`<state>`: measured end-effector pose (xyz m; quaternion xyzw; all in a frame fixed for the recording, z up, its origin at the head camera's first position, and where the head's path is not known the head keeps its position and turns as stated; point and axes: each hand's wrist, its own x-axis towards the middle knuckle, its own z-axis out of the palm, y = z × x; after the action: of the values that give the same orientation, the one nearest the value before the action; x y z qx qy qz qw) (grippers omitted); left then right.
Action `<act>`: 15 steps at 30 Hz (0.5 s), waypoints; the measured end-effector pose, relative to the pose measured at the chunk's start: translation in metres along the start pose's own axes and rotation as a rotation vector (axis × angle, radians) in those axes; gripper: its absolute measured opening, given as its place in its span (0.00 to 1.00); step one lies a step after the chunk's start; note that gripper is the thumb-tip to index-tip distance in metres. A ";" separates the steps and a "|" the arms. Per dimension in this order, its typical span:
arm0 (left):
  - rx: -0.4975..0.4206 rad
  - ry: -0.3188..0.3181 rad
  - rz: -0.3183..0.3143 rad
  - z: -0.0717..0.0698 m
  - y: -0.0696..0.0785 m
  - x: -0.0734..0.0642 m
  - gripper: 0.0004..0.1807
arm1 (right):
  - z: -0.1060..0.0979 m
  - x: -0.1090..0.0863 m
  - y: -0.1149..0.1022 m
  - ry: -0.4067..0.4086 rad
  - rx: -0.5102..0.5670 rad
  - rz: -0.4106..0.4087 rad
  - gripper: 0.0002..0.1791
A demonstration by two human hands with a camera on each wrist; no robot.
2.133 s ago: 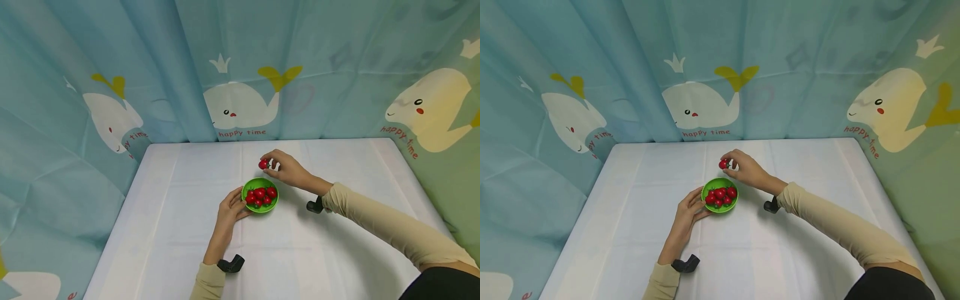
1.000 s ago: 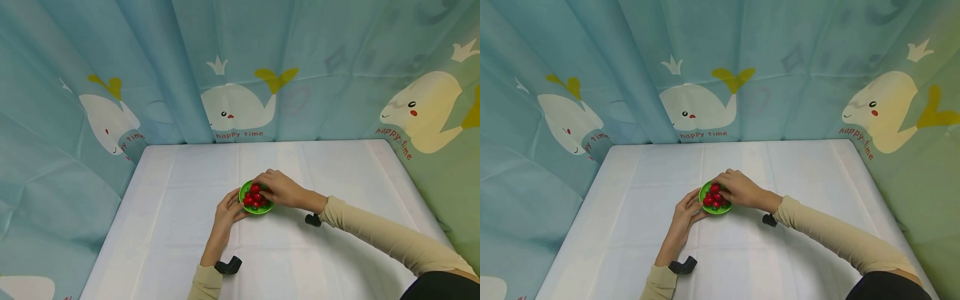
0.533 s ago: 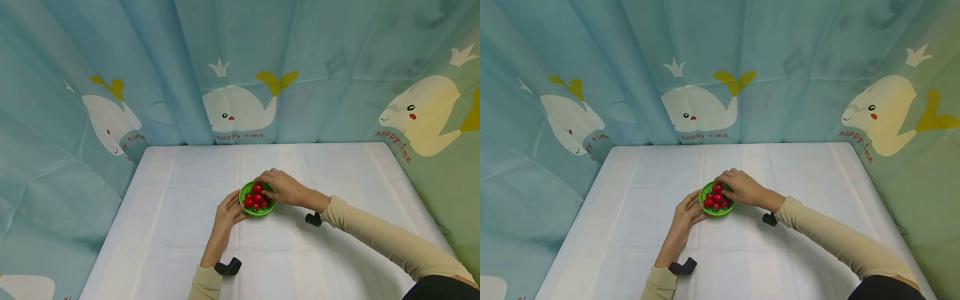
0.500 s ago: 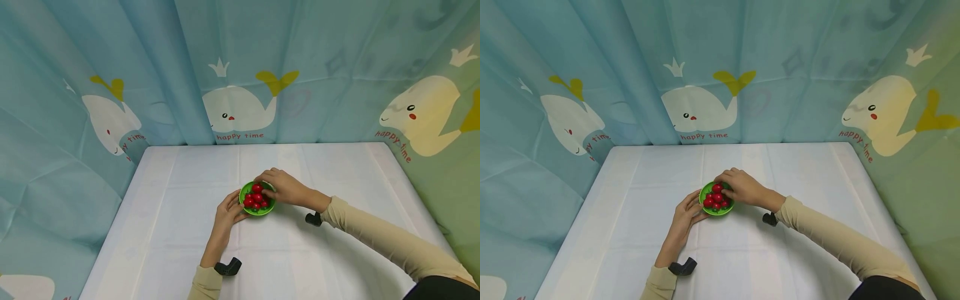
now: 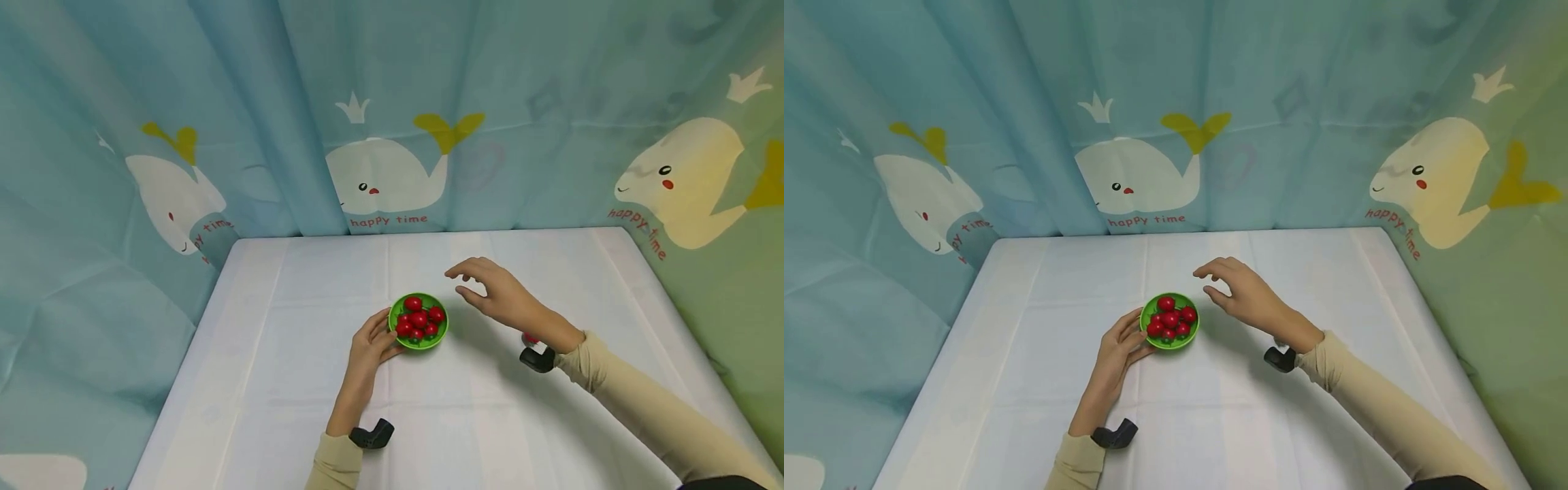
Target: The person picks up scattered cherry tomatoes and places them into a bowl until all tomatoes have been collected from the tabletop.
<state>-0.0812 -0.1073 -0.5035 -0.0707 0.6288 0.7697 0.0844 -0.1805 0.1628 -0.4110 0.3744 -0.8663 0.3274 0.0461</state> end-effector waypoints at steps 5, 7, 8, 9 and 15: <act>-0.001 0.006 -0.014 0.000 0.000 -0.001 0.31 | -0.017 -0.017 0.000 0.109 0.017 0.061 0.18; -0.002 0.006 -0.018 0.000 -0.001 -0.001 0.31 | -0.022 -0.025 0.000 0.169 0.018 0.087 0.18; 0.000 0.007 -0.017 0.000 -0.001 -0.001 0.31 | -0.023 -0.029 0.000 0.198 0.019 0.099 0.18; -0.001 0.009 -0.016 0.000 -0.001 -0.001 0.31 | -0.025 -0.033 0.000 0.225 0.019 0.110 0.18; -0.004 0.012 -0.005 0.001 0.000 0.000 0.31 | -0.026 -0.058 0.003 0.319 0.014 0.187 0.18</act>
<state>-0.0810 -0.1069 -0.5029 -0.0768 0.6277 0.7703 0.0823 -0.1454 0.2162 -0.4111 0.2360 -0.8767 0.3914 0.1497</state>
